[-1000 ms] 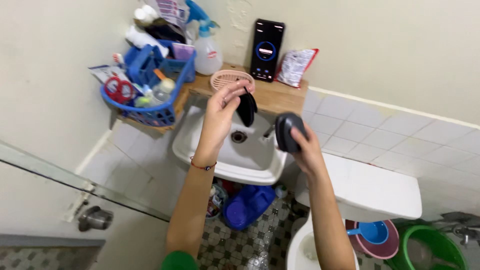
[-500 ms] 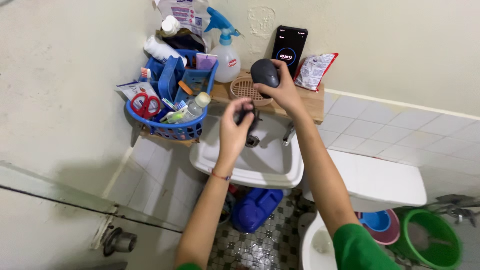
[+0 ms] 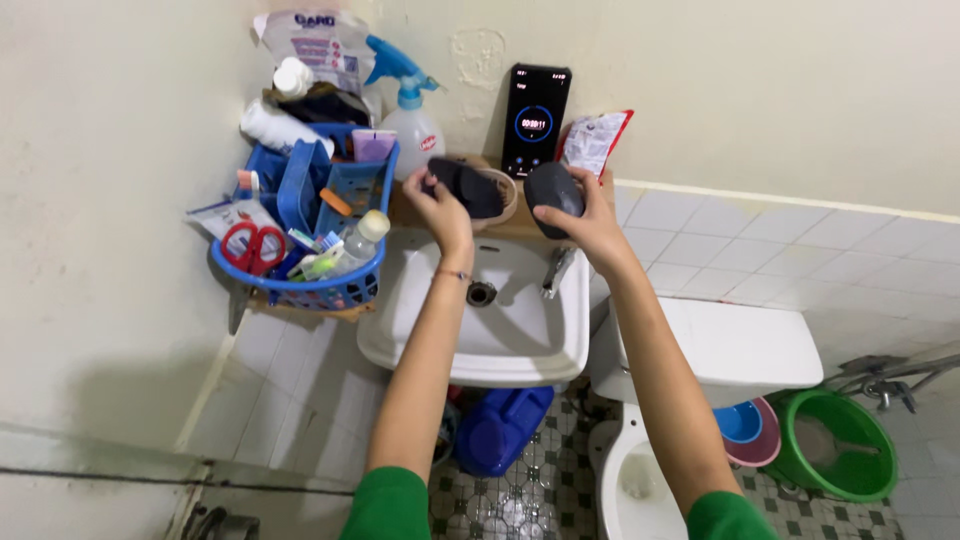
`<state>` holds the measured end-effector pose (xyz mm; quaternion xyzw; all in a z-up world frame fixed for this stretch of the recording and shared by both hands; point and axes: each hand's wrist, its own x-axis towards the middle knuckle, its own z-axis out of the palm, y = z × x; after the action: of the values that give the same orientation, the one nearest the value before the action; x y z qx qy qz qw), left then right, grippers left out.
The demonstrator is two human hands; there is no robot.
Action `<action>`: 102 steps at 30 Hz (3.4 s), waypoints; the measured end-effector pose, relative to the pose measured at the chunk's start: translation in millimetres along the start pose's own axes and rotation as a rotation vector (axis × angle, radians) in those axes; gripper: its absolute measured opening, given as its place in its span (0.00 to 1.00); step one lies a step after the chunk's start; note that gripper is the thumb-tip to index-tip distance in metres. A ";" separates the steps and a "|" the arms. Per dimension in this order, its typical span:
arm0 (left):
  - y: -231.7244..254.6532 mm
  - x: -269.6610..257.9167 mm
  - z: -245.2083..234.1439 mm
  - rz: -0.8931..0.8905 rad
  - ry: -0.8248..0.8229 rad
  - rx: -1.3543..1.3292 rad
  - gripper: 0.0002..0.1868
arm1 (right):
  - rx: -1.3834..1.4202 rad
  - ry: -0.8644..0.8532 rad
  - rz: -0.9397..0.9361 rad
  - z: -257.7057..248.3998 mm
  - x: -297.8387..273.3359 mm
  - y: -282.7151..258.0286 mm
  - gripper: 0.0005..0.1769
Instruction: The person washes their hands using a ladle and water from a green bucket, then pours water from a blue scoop into the toilet bowl. They open a sachet of cleaning powder and pour it into the toilet, then organize items on a shelf above the sink. The person rinses a pink plastic basket in the green bucket and places it on the shelf. They pour liquid from a white bottle into the toilet and place it back. Finally, they rinse two black sponges in the green bucket and place them on the shelf.
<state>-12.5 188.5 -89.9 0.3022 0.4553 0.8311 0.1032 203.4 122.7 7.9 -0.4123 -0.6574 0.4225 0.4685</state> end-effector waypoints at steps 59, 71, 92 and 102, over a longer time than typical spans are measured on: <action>100.4 -31.3 -78.5 0.320 -0.447 0.475 0.43 | -0.328 0.130 -0.108 50.3 -5.1 61.5 0.44; 135.3 -260.0 -17.4 0.039 -0.944 0.253 0.08 | -0.066 0.697 0.001 -79.2 -164.5 142.1 0.06; 73.3 -851.8 137.3 -0.708 -1.232 0.033 0.13 | 0.312 0.810 0.592 -543.1 -544.7 293.6 0.18; -62.5 -998.5 196.9 -0.724 -1.180 0.176 0.13 | 0.255 0.645 0.740 -687.6 -563.3 472.2 0.25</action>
<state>893.3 -85.5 -469.5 0.5398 0.4609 0.4014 0.5789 1060.0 -146.1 -447.1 -0.6665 -0.2321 0.4883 0.5133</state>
